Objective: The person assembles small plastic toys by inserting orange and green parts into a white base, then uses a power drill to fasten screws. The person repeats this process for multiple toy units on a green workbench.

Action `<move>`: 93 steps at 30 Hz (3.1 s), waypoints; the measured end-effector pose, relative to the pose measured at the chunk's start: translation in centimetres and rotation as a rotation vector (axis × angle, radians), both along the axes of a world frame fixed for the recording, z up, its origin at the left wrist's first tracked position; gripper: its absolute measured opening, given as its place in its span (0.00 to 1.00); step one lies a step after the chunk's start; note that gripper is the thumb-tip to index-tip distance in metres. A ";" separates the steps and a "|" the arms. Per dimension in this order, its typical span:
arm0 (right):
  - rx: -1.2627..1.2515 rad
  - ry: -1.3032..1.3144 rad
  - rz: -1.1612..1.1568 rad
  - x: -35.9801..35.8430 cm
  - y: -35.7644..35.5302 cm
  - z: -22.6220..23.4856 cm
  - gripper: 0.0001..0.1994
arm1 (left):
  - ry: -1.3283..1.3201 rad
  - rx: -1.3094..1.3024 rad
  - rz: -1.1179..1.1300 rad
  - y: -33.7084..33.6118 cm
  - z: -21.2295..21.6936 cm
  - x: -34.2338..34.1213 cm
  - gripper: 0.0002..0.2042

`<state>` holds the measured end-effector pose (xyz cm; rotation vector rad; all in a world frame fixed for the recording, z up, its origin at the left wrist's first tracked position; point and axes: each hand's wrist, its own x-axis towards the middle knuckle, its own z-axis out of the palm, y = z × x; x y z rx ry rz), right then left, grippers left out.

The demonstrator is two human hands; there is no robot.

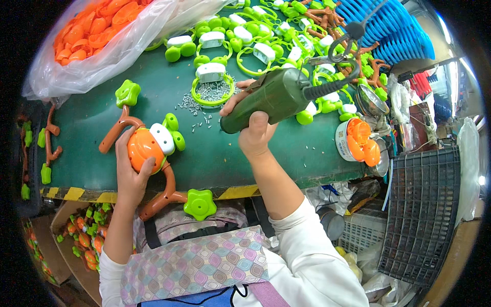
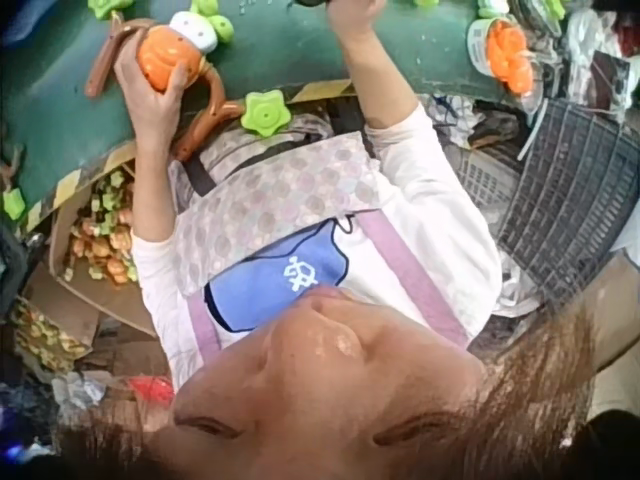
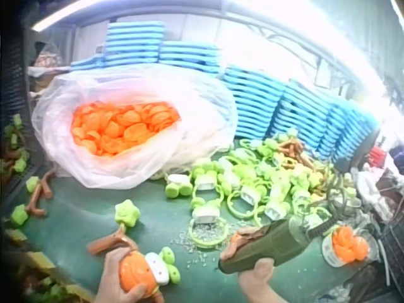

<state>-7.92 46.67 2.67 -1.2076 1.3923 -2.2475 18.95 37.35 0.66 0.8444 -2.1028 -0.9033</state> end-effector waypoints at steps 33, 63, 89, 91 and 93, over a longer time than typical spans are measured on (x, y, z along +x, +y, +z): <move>-0.391 -0.142 0.665 7.7 -3.3 7.7 0.57 | 0.078 -0.270 -0.099 -1.0 4.5 0.0 0.09; 0.062 -0.023 0.595 7.9 -5.5 8.4 0.62 | 0.150 0.097 -0.152 -3.1 3.5 0.2 0.08; 0.202 -0.115 0.802 12.4 -6.8 6.2 0.59 | 0.021 0.021 -0.133 0.6 -0.9 -0.4 0.50; 0.176 -0.111 0.644 13.1 -6.2 6.2 0.61 | 0.061 0.089 -0.153 0.2 -2.0 -0.6 0.50; 0.182 -0.101 0.496 13.2 -5.8 6.6 0.62 | 0.082 0.133 -0.157 0.1 -2.0 -0.9 0.50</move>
